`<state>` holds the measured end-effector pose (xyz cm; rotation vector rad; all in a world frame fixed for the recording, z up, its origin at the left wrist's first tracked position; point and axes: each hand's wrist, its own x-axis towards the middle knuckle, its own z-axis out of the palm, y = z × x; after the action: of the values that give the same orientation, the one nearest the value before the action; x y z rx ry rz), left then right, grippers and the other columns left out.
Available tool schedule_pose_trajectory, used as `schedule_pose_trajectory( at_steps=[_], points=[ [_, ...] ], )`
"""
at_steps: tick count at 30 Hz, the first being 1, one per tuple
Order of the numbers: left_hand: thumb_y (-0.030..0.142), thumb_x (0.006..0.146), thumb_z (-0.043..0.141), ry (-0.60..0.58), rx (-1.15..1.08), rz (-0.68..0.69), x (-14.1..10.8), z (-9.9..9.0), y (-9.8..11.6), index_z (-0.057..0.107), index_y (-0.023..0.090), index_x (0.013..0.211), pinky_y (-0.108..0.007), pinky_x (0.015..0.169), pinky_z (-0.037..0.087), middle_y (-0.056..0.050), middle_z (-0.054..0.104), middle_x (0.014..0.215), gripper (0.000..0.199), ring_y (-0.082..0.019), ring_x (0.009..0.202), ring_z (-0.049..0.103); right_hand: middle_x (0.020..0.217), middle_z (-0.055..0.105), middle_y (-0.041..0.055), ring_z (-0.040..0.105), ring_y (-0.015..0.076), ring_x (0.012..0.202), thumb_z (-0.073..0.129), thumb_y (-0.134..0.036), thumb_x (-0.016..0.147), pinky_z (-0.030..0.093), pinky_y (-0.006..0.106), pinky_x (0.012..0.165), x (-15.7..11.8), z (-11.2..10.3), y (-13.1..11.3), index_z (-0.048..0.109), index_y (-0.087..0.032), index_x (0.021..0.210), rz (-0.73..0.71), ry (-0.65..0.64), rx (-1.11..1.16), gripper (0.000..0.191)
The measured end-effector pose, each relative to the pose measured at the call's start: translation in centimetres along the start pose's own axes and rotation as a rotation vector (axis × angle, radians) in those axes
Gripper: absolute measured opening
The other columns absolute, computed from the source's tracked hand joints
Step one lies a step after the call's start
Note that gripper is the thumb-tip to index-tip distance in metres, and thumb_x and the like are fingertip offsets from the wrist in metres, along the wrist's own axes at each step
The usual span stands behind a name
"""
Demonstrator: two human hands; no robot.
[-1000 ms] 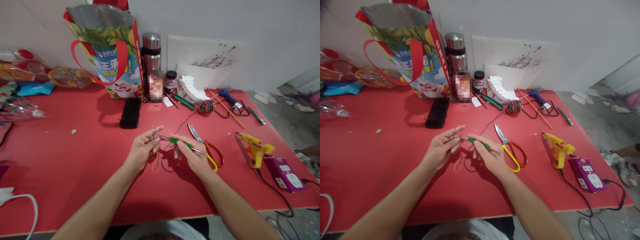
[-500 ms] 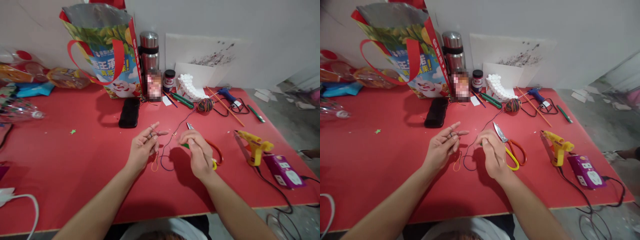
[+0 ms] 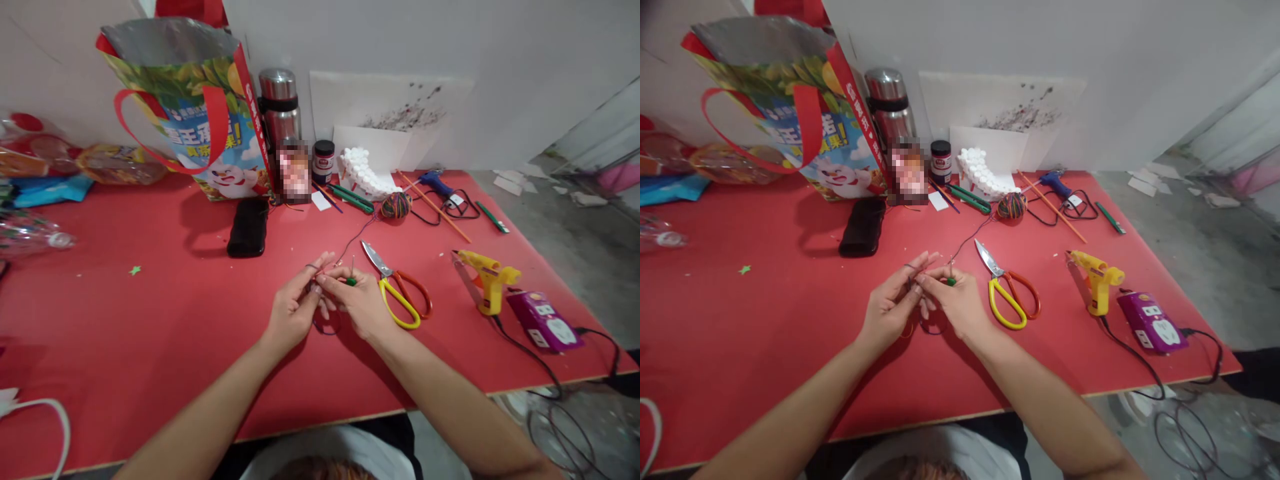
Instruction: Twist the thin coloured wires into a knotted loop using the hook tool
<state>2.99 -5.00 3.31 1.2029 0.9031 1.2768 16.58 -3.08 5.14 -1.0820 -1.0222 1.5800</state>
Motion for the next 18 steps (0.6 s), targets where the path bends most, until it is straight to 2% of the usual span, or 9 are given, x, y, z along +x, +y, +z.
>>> schedule_pose_trajectory(
  at_steps=[2, 3, 5, 6, 8, 12, 18],
  points=[
    [0.029, 0.100, 0.060, 0.027, -0.012, -0.015, 0.1, -0.1, 0.3, 0.059, 0.031, 0.148, -0.024, 0.050, 0.055, -0.015, 0.066, 0.143, 0.047, -0.009, 0.060, 0.065, 0.069, 0.068, 0.0002, 0.063, 0.0143, 0.061, 0.074, -0.031, 0.086, 0.051, 0.028, 0.063, 0.0, -0.7, -0.4, 0.072, -0.019, 0.080, -0.164, 0.078, -0.245, 0.014],
    [0.029, 0.102, 0.057, 0.041, -0.004, -0.022, 0.2, -0.2, 0.4, 0.059, 0.030, 0.148, -0.022, 0.048, 0.053, -0.014, 0.073, 0.131, 0.047, -0.009, 0.056, 0.063, 0.079, 0.072, 0.0024, 0.065, 0.0154, 0.070, 0.072, -0.029, 0.088, 0.052, 0.029, 0.070, 0.0, -1.0, -0.5, 0.074, -0.019, 0.083, -0.246, 0.114, -0.358, 0.011],
    [0.030, 0.104, 0.052, 0.062, 0.045, -0.038, 0.2, -0.4, 0.5, 0.059, 0.028, 0.149, -0.019, 0.044, 0.046, -0.008, 0.079, 0.093, 0.045, -0.008, 0.048, 0.056, 0.093, 0.076, 0.0050, 0.069, 0.0170, 0.083, 0.067, -0.028, 0.093, 0.052, 0.029, 0.077, 0.0, -1.5, -0.7, 0.075, -0.020, 0.095, -0.348, 0.141, -0.484, 0.011],
    [0.030, 0.105, 0.050, 0.068, 0.079, -0.046, 0.2, -0.5, 0.5, 0.059, 0.026, 0.149, -0.018, 0.043, 0.043, -0.003, 0.075, 0.075, 0.044, -0.007, 0.044, 0.052, 0.095, 0.077, 0.0055, 0.069, 0.0173, 0.085, 0.064, -0.028, 0.096, 0.053, 0.030, 0.078, 0.0, -1.6, -0.7, 0.074, -0.020, 0.101, -0.371, 0.132, -0.508, 0.014],
    [0.030, 0.106, 0.049, 0.069, 0.134, -0.068, 0.1, -0.6, 0.4, 0.059, 0.024, 0.149, -0.017, 0.042, 0.041, 0.003, 0.063, 0.055, 0.045, -0.007, 0.040, 0.047, 0.095, 0.078, 0.0056, 0.070, 0.0171, 0.084, 0.060, -0.027, 0.098, 0.053, 0.029, 0.077, -0.1, -1.7, -0.6, 0.073, -0.019, 0.105, -0.415, 0.113, -0.559, 0.016],
    [0.035, 0.104, 0.052, 0.078, 0.147, -0.136, -0.2, -0.4, 0.5, 0.057, 0.024, 0.150, -0.018, 0.035, 0.039, 0.008, 0.052, 0.046, 0.048, -0.008, 0.032, 0.044, 0.091, 0.078, 0.0053, 0.069, 0.0168, 0.080, 0.061, -0.021, 0.096, 0.052, 0.029, 0.075, -0.4, -1.4, -0.4, 0.075, -0.019, 0.097, -0.532, 0.079, -0.733, 0.014],
    [0.042, 0.100, 0.061, 0.108, 0.062, -0.204, 0.0, 0.0, 0.8, 0.064, 0.020, 0.144, -0.020, 0.034, 0.040, 0.008, 0.051, 0.042, 0.050, -0.010, 0.029, 0.046, 0.090, 0.078, 0.0053, 0.069, 0.0161, 0.075, 0.058, -0.012, 0.090, 0.054, 0.027, 0.070, -0.7, -1.1, -0.6, 0.074, -0.016, 0.108, -0.519, -0.051, -0.740, 0.024]
  ],
)
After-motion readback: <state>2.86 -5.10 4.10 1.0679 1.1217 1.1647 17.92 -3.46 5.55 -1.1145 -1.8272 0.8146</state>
